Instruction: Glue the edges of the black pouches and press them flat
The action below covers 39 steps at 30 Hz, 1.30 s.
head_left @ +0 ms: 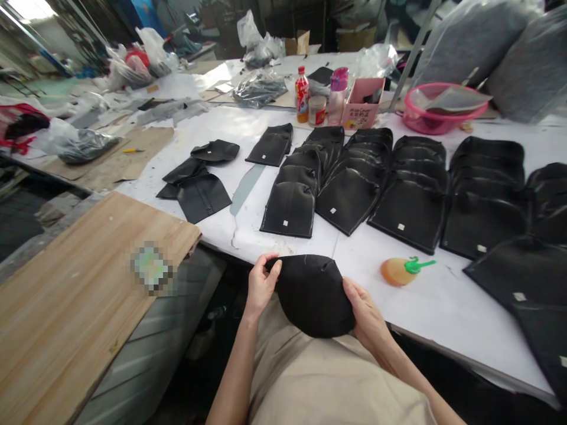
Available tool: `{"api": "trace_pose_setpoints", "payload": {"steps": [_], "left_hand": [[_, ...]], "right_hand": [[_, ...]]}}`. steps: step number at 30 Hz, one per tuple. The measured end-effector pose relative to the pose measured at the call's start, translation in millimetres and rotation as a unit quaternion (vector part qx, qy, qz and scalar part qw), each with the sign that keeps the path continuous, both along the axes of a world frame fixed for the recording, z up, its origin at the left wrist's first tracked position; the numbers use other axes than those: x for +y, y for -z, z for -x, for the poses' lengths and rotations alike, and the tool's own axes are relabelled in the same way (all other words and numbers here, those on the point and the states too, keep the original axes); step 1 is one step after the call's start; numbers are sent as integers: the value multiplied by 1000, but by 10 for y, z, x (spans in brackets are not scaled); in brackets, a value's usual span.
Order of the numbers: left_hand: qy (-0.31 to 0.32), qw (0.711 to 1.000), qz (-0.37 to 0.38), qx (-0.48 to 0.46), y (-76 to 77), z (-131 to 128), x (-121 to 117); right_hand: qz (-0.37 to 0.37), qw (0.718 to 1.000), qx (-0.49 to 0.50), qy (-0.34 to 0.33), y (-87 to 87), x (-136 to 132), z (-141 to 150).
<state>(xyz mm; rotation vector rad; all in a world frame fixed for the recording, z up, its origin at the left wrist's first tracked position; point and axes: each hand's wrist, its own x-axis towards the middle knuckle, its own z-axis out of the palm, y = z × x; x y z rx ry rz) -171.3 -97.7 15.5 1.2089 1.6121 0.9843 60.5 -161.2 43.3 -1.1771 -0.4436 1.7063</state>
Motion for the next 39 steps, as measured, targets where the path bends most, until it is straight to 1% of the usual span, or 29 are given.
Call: {"api": "trace_pose_setpoints", "payload": {"steps": [4, 8, 10, 12, 14, 15, 16, 17, 20, 23, 27, 31, 34, 36, 39], "left_hand": [[26, 999, -22, 41, 9, -31, -103], [42, 993, -47, 98, 72, -60, -172], [56, 988, -63, 131, 79, -95, -208], [62, 974, -94, 195, 40, -148, -255], [48, 955, -130, 261, -55, -216, -318], [46, 951, -141, 271, -122, -254, -353], [54, 954, -141, 259, -196, -293, -390], [73, 962, -132, 228, -274, -333, -426], [135, 978, -83, 133, -479, -446, -512], [145, 980, -68, 122, -577, -521, -548], [161, 975, -74, 135, -572, -538, -540], [162, 964, -95, 190, -526, -537, -508], [162, 961, -104, 198, -478, -546, -492], [145, 966, -106, 187, -444, -525, -497], [74, 986, -80, 127, -407, -379, -520]], "right_hand": [[11, 1000, -8, -21, -69, 12, 18], [34, 998, 12, -50, -115, 29, 22], [41, 996, 25, -71, -123, 40, 22], [39, 995, 33, -85, -125, 54, 27], [41, 995, 31, -89, -129, 68, 39], [43, 995, 26, -85, -133, 72, 48], [42, 996, 20, -79, -138, 74, 58], [38, 997, 11, -73, -143, 74, 70], [10, 998, -15, -65, -151, 59, 103], [0, 997, -30, -71, -140, 36, 122], [2, 996, -34, -81, -127, 23, 123], [-10, 995, -38, -94, -116, 23, 113], [-23, 993, -58, -99, -77, 14, 110], [-24, 993, -76, -82, -41, 9, 99], [-20, 996, -86, -24, -11, 15, 34]]}}
